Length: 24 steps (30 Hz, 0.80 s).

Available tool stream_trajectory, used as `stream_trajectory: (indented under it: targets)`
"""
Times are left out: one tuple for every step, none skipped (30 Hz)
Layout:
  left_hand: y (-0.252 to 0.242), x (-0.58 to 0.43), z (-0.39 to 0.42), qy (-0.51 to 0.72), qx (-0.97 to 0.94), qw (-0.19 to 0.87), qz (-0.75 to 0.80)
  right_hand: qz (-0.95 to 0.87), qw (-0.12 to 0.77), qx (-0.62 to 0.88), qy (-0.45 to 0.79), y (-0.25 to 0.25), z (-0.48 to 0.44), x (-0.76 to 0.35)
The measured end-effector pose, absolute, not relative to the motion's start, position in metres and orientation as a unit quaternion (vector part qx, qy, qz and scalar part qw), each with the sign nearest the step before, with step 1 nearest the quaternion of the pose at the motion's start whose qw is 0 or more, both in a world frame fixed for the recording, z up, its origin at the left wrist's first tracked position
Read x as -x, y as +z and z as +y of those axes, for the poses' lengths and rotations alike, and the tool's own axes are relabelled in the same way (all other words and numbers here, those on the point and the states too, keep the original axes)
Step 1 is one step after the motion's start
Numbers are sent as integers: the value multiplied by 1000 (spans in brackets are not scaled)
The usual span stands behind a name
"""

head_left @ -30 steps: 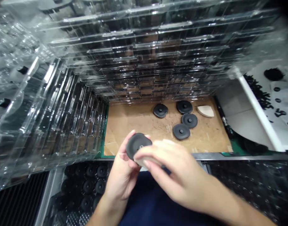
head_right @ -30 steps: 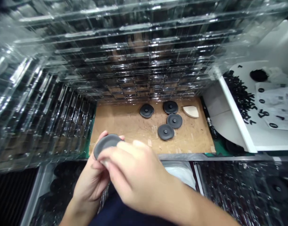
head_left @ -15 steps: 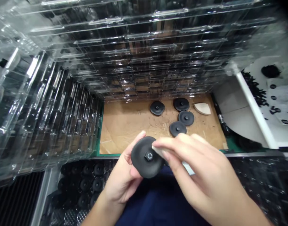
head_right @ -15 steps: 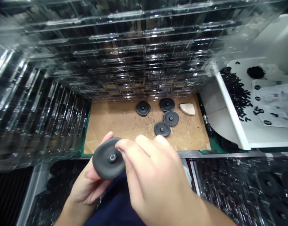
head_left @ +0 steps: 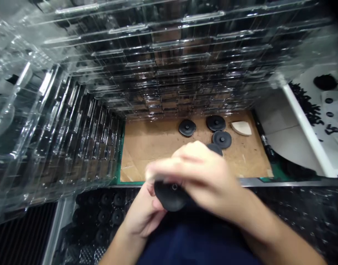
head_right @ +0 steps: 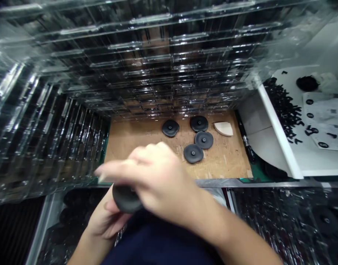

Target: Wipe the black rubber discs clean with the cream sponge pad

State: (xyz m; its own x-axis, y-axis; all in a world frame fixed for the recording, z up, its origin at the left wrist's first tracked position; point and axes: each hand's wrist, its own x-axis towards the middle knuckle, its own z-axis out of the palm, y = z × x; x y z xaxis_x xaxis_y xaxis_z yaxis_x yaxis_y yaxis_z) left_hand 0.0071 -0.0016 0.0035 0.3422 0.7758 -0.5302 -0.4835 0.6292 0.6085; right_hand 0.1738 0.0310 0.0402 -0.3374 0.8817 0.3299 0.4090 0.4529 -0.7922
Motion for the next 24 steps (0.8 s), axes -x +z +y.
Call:
stream_trajectory:
  targets:
    - [5,-5,0,385,-171,815,398,-720,385,475,327,34,35,-178]
    - [6,-3,2,376,-167,830,376,-682,372,527,344,25,39,-182]
    - [8,-1,4,370,-162,842,357,-650,353,571,356,13,42,-185]
    - [8,1,6,370,-157,847,347,-632,331,600,363,0,42,-187]
    - [8,3,7,375,-152,847,346,-628,309,613,366,-15,41,-187]
    - [7,4,8,378,-145,844,351,-634,291,616,366,-30,37,-185]
    - [4,6,8,379,-139,843,357,-641,277,618,362,-46,31,-182]
    - [1,7,8,380,-132,842,360,-645,268,623,352,-61,25,-178]
    - [-3,7,8,383,-125,841,360,-645,266,632,337,-74,17,-174]
    - [-7,8,8,387,-119,841,359,-645,266,641,320,-85,9,-169]
    - [-11,8,8,393,-114,839,358,-644,269,649,302,-93,2,-166]
    - [-15,8,8,400,-108,835,361,-645,272,654,286,-99,-5,-163]
    - [-17,7,9,408,-103,830,367,-649,274,655,274,-103,-10,-161]
    - [-19,7,10,414,-99,824,374,-654,274,653,265,-106,-14,-160]
    - [-20,6,10,418,-97,819,381,-660,274,650,258,-107,-16,-160]
    - [-20,6,11,422,-95,815,386,-665,273,648,252,-108,-16,-161]
    - [-19,5,12,424,-94,811,391,-668,271,648,246,-108,-13,-162]
    - [-18,4,13,424,-94,809,397,-670,270,648,241,-108,-9,-163]
    - [-17,3,13,423,-95,806,403,-670,270,650,236,-107,-4,-164]
    - [-16,2,13,422,-96,803,409,-670,271,650,234,-105,1,-166]
    - [-15,1,13,422,-98,800,414,-670,273,649,234,-103,7,-167]
    - [-14,0,13,422,-100,799,417,-671,277,646,236,-100,11,-168]
    - [-14,0,12,424,-101,797,418,-672,282,641,240,-97,13,-168]
    - [-14,-1,12,426,-100,796,417,-674,288,635,245,-95,13,-167]
